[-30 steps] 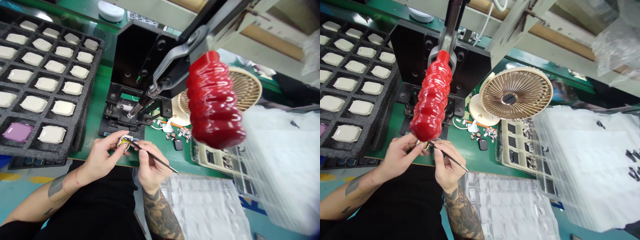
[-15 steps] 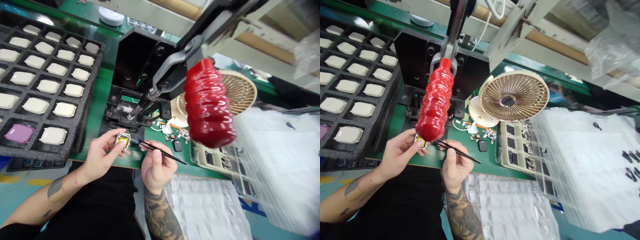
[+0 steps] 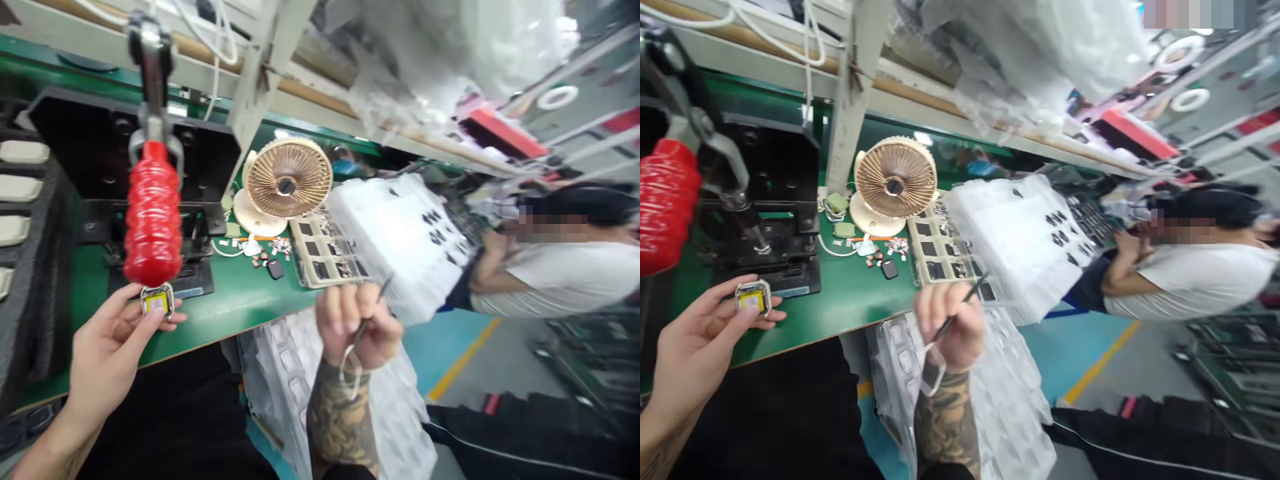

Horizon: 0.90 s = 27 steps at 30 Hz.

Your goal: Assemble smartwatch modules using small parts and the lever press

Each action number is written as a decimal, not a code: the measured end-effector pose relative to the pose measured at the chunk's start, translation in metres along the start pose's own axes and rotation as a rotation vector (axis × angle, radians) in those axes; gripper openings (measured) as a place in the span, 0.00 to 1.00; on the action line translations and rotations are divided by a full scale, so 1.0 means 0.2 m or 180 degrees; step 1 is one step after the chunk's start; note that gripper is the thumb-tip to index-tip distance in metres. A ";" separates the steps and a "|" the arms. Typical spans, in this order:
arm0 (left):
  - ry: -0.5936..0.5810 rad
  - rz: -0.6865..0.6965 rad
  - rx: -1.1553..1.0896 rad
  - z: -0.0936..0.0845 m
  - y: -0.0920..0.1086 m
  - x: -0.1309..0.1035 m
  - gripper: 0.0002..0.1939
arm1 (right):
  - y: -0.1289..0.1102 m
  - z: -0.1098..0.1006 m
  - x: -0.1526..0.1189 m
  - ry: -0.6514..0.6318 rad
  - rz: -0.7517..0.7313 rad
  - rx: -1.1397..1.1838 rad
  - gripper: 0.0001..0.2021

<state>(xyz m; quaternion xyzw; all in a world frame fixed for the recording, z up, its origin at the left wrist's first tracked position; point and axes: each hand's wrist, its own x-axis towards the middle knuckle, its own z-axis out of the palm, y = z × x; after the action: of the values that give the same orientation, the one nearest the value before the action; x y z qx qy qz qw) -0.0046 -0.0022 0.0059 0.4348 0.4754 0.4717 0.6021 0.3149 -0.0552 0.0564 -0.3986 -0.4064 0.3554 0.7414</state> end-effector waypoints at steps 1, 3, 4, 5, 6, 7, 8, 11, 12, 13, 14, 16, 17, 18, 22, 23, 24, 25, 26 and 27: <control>-0.0037 -0.0016 0.0109 0.01 0.00 -0.01 0.28 | -0.06 -0.11 0.09 0.0338 -0.0290 -0.0412 0.21; -0.0092 -0.0040 0.0280 0.02 0.01 -0.03 0.30 | -0.13 -0.28 0.27 0.1315 -0.1040 -0.1470 0.21; -0.0124 -0.0036 0.0335 0.02 0.00 -0.03 0.31 | -0.14 -0.35 0.35 0.1603 -0.1302 -0.1655 0.17; -0.0166 -0.0030 0.0378 0.02 -0.01 -0.03 0.33 | -0.13 -0.39 0.41 0.1856 -0.1531 -0.1965 0.16; -0.0202 -0.0023 0.0413 0.01 -0.02 -0.03 0.34 | -0.11 -0.40 0.43 0.1993 -0.1688 -0.2242 0.16; -0.0225 -0.0015 0.0450 0.00 -0.03 -0.03 0.34 | -0.08 -0.39 0.43 0.1993 -0.1767 -0.2519 0.16; -0.0247 -0.0002 0.0494 -0.01 -0.05 -0.02 0.33 | -0.05 -0.37 0.40 0.1889 -0.1827 -0.2811 0.15; -0.0309 0.0106 0.0659 -0.06 -0.09 0.00 0.23 | 0.08 -0.23 0.19 0.0711 -0.2018 -0.3270 0.10; -0.0368 0.0146 0.0725 -0.07 -0.10 0.01 0.22 | 0.12 -0.17 0.12 0.0083 -0.2143 -0.3318 0.12; -0.0432 0.0175 0.0810 -0.07 -0.10 0.01 0.21 | 0.16 -0.12 0.06 -0.0578 -0.2265 -0.3368 0.15; -0.0484 0.0190 0.0923 -0.07 -0.10 0.01 0.21 | 0.19 -0.07 0.01 -0.1209 -0.2354 -0.3460 0.17; -0.0547 0.0223 0.1206 -0.06 -0.10 0.01 0.21 | 0.26 0.00 -0.05 -0.2143 -0.2378 -0.3849 0.17; -0.0559 0.0254 0.1351 -0.05 -0.10 0.00 0.21 | 0.28 0.03 -0.05 -0.2407 -0.2303 -0.4101 0.16; -0.0560 0.0294 0.1477 -0.04 -0.11 0.00 0.21 | 0.30 0.04 -0.05 -0.2570 -0.2192 -0.4327 0.16; -0.0473 0.0495 0.1771 -0.05 -0.13 -0.01 0.21 | 0.31 -0.01 0.00 -0.2728 -0.1822 -0.4472 0.20; -0.0446 0.0546 0.1819 -0.06 -0.14 -0.01 0.21 | 0.28 -0.06 0.03 -0.2614 -0.1753 -0.4422 0.21; -0.0423 0.0590 0.1883 -0.07 -0.14 -0.01 0.21 | 0.23 -0.12 0.06 -0.2404 -0.1655 -0.4442 0.20; -0.0408 0.0613 0.1963 -0.08 -0.14 -0.01 0.20 | 0.17 -0.19 0.10 -0.2097 -0.1499 -0.4588 0.19; -0.0392 0.0635 0.2042 -0.09 -0.14 -0.01 0.20 | 0.10 -0.26 0.15 -0.1760 -0.1258 -0.4871 0.18; -0.0377 0.0661 0.2111 -0.09 -0.14 0.00 0.21 | 0.02 -0.33 0.20 -0.1415 -0.0925 -0.5264 0.17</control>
<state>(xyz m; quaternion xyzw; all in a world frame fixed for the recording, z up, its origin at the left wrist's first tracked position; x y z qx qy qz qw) -0.0181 -0.0067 -0.0247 0.6793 0.5202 0.3243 0.4034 0.3890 -0.0388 0.0425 -0.6750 -0.7166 -0.0826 0.1553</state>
